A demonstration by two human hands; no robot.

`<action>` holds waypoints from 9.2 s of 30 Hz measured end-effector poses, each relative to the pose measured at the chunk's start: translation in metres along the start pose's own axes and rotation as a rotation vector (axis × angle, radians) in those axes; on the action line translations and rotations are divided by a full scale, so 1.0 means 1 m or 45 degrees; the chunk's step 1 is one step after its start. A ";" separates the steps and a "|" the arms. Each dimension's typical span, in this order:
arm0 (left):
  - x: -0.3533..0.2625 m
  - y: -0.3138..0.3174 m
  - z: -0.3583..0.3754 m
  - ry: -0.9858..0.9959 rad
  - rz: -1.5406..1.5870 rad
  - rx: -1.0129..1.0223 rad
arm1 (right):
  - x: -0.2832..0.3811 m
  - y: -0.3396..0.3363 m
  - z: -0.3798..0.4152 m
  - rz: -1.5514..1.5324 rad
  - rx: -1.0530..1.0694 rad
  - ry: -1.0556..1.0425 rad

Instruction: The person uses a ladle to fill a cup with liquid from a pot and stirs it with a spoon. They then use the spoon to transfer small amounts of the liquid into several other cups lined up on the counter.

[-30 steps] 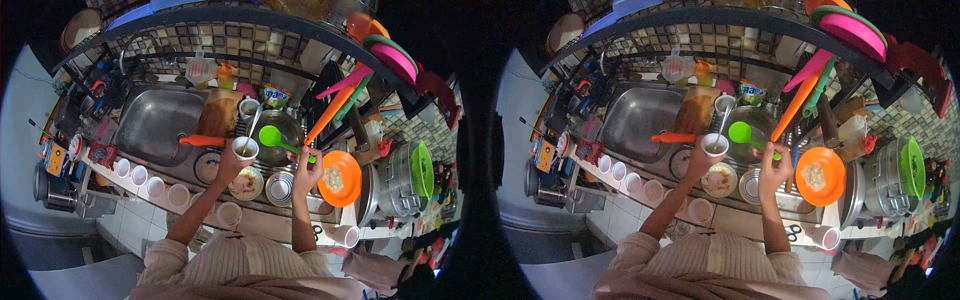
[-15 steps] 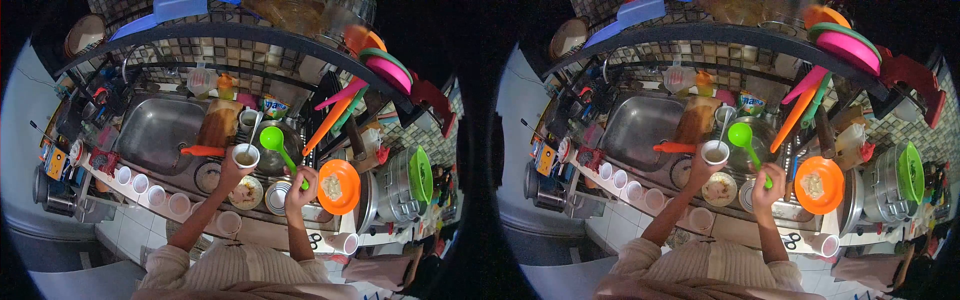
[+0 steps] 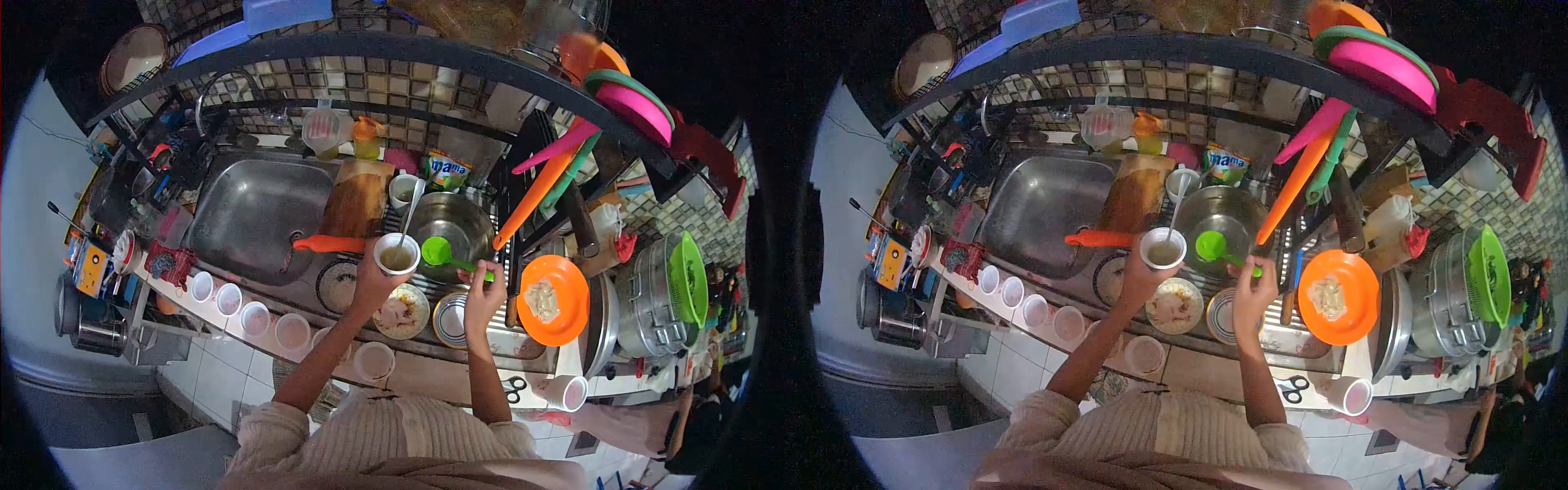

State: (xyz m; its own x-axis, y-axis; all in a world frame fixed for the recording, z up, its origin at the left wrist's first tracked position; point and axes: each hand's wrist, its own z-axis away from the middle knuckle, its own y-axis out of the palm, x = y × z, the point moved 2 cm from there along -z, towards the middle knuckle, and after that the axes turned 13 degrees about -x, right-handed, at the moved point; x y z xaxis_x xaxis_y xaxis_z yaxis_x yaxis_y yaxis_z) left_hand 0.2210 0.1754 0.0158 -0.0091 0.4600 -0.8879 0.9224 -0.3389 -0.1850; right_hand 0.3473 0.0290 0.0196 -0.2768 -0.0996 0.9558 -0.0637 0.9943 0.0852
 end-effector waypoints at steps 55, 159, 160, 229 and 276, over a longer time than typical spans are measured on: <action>-0.075 -0.006 0.163 -0.275 0.299 0.444 | 0.104 -0.064 0.033 0.052 0.928 0.035; 0.015 0.004 0.198 -0.259 0.189 0.371 | 0.070 -0.072 0.066 0.414 1.527 -0.827; 0.013 0.002 0.196 -0.047 0.131 0.329 | 0.069 -0.071 0.067 0.381 1.635 -0.772; -0.004 -0.002 0.194 -0.247 0.286 0.354 | 0.081 -0.091 0.069 0.306 1.457 -0.580; -0.054 -0.163 0.129 -0.248 -0.090 0.106 | 0.094 -0.024 0.163 -0.632 0.132 0.277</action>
State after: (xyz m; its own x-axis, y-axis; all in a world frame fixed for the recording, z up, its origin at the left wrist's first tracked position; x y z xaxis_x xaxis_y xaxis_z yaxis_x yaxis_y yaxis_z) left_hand 0.0209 0.1000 0.0391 -0.1545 0.3208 -0.9345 0.8819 -0.3815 -0.2768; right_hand 0.1669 -0.0108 0.0617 0.0147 -0.5345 0.8451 -0.2334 0.8200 0.5227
